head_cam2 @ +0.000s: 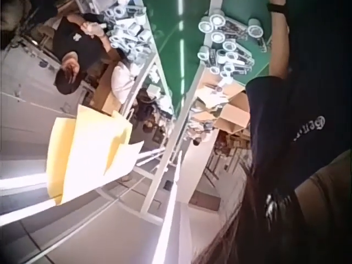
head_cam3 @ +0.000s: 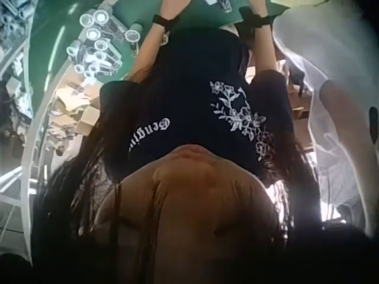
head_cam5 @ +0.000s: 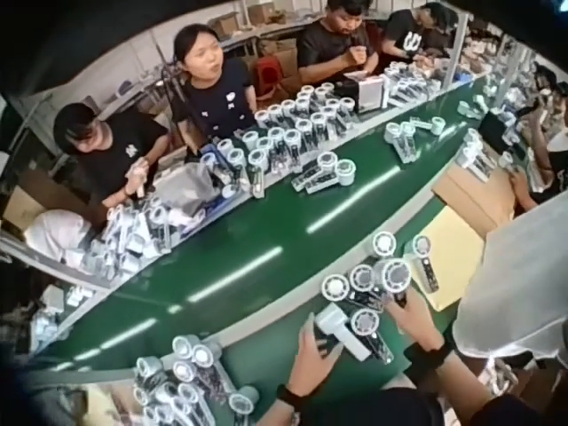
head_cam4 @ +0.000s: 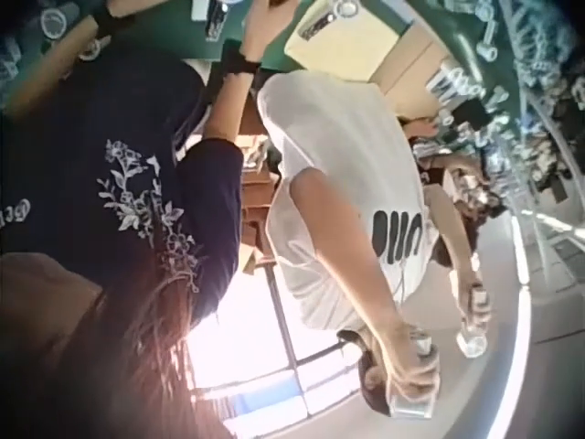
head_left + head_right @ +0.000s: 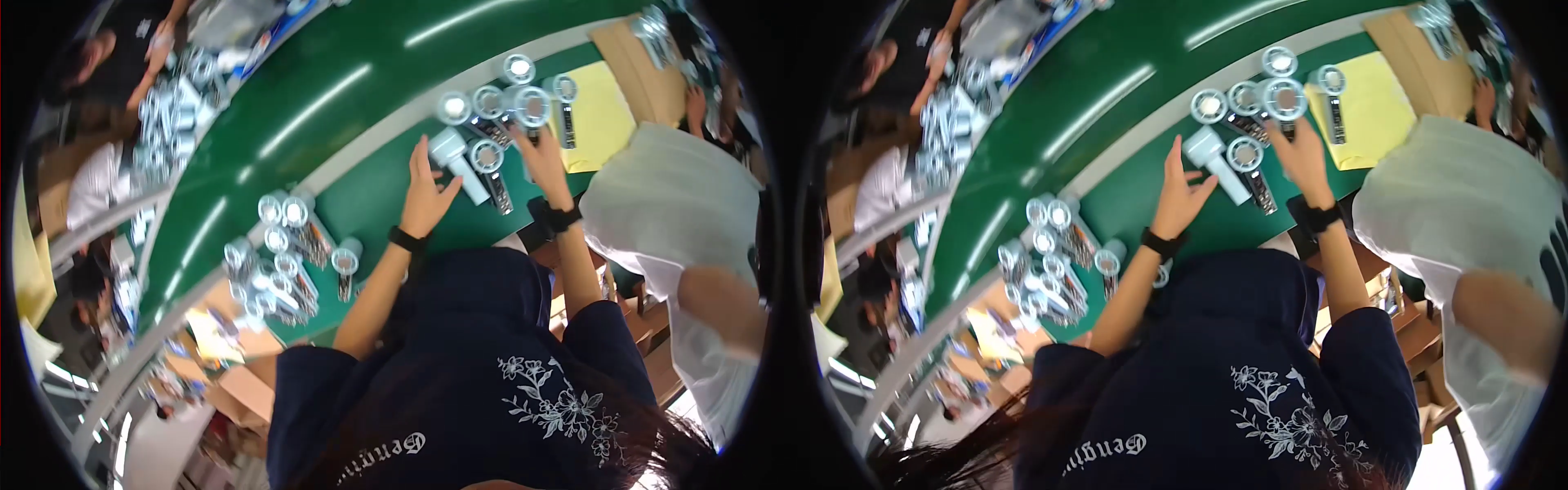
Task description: The person picks up two handheld fans from a conveyor belt, presses buttons on their handles to test the blades and digital displays, and then places them back. This process is repeated with another pair of fans.
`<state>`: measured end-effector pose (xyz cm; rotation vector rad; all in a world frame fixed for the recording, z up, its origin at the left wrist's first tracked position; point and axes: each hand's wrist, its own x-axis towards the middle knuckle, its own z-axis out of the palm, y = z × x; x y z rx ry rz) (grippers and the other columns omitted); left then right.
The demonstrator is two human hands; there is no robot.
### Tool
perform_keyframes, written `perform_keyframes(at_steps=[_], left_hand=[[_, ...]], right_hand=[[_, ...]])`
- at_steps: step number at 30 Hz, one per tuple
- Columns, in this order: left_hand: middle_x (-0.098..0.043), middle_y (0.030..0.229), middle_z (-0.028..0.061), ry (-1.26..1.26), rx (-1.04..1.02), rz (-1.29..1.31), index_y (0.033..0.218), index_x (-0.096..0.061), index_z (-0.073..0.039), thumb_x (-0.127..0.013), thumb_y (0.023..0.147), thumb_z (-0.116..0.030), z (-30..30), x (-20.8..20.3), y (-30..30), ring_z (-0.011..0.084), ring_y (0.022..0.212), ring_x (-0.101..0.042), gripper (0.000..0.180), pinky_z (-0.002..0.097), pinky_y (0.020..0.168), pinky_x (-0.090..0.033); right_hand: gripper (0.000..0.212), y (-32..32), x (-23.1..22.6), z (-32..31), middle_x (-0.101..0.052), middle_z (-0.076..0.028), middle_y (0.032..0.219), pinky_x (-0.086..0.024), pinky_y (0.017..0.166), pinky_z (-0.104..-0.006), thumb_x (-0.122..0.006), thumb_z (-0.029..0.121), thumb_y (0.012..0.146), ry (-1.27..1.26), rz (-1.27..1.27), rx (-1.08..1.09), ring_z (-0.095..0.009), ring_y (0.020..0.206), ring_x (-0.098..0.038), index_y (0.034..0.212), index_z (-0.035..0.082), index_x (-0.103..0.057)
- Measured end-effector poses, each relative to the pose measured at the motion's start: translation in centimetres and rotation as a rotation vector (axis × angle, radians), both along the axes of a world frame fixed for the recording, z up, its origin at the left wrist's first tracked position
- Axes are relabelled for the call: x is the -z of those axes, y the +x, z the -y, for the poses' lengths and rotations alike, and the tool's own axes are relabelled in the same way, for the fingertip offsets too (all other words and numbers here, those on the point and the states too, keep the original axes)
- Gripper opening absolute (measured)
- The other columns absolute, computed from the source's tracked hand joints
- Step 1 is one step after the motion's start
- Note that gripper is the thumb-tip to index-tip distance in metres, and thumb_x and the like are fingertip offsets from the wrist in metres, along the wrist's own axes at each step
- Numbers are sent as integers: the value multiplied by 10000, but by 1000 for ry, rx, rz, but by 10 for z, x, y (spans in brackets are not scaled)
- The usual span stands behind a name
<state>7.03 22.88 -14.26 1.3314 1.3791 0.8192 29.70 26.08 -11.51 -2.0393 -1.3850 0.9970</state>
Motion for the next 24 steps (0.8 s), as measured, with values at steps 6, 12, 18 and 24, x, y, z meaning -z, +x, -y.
perform_keyframes(at_steps=[6, 12, 18, 24], left_hand=[[-538, 1051, 105, -16, 603, -548, 1186, -509, -79, -716, 725, -179, 61, -44, -143, 273, 972, -540, 515, 343, 805, -471], [-546, 1030, 110, 147, 424, -886, 1106, -516, -67, -710, 708, -182, 167, -2, -154, 304, 891, -549, 458, 361, 754, -469], [-553, 917, 116, -159, 351, -647, 1046, -461, -35, -666, 766, -179, 174, 21, -181, 263, 796, -553, 376, 351, 657, -451], [-508, 792, 51, -491, 22, 18, 1116, -428, -28, -573, 877, -236, 146, -65, -161, 126, 685, -518, 348, 272, 533, -405]], right_hand=[[389, -24, -30, 40, -518, -16, 719, -374, 530, -224, -633, 180, 832, -167, -511, -27, -72, 608, -469, 1158, 11, -504], [453, -90, -62, 65, -469, -22, 799, -373, 500, -226, -590, 124, 834, -316, -919, -199, -77, 615, -442, 1234, -13, -427], [518, -124, -92, 73, -457, -49, 858, -384, 470, -224, -537, 192, 860, -479, -1240, -294, -91, 632, -441, 1297, -24, -363], [545, -138, -131, 84, -457, -78, 896, -393, 448, -235, -487, 254, 884, -465, -1406, -386, -111, 640, -453, 1319, -29, -321]])
